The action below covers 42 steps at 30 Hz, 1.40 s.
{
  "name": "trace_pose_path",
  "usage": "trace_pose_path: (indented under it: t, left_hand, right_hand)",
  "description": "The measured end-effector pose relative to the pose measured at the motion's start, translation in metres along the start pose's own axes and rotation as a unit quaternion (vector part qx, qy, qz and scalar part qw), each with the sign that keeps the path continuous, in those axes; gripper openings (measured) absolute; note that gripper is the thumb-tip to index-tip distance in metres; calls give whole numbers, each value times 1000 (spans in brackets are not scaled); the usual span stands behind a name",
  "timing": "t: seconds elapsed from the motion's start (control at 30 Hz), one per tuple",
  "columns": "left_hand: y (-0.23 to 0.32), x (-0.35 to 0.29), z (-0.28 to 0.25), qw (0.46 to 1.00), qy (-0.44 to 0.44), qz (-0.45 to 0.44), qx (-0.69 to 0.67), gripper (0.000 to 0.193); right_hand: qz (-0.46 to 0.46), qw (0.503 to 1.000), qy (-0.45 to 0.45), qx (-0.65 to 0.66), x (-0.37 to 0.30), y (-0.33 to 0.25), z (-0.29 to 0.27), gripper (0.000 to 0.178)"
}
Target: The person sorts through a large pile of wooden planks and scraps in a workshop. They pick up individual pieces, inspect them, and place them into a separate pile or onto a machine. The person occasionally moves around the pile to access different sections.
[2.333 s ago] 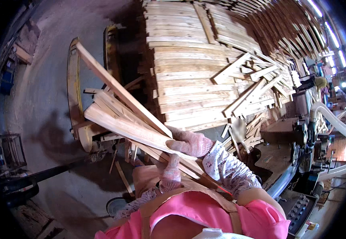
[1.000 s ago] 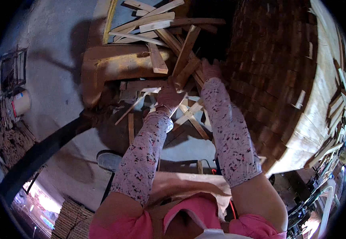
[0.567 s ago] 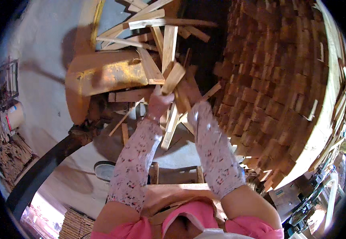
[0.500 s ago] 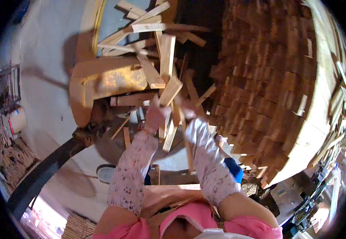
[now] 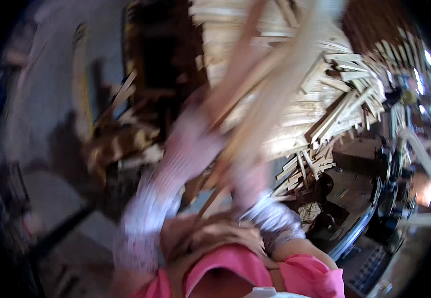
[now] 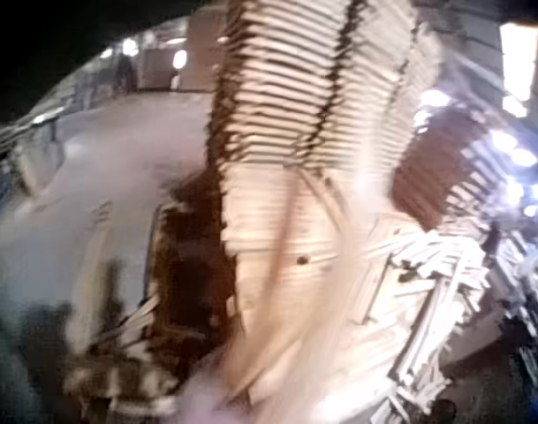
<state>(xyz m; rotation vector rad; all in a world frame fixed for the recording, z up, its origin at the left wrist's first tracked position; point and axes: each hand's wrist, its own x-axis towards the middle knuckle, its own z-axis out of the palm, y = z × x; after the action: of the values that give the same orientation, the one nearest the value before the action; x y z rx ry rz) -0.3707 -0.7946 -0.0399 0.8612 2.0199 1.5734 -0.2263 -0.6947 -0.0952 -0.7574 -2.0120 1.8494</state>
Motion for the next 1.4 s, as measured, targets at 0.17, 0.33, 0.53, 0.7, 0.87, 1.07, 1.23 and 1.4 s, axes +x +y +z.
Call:
trace_pose_path:
  t: [0.17, 0.33, 0.53, 0.7, 0.87, 1.07, 1.23, 1.4]
  left_hand:
    - [136, 129, 71, 931, 226, 278, -62, 76]
    - [14, 10, 53, 896, 307, 319, -19, 60]
    - [-239, -207, 56, 959, 179, -198, 97, 53]
    - [-378, -246, 8, 836, 20, -338, 433, 72]
    - [-511, -217, -53, 761, -111, -248, 590, 72]
    - [-591, -212, -63, 724, -176, -312, 589, 50]
    - [-536, -197, -38, 787, -194, -296, 505, 37]
    - [-446, -264, 33, 821, -129, -423, 362, 36]
  right_hand:
    - [-47, 942, 281, -178, 98, -42, -200, 57]
    - [-44, 886, 240, -394, -16, -19, -145, 49]
    - [427, 878, -215, -18, -156, 226, -1, 68]
    - [423, 888, -170, 52, -119, 426, 52, 59]
    - [591, 786, -116, 138, -64, 511, 106, 78]
    - [564, 809, -109, 127, -66, 609, 157, 86]
    - [474, 840, -128, 228, -68, 620, 171, 65]
    - [484, 824, -107, 274, -71, 528, 188, 65]
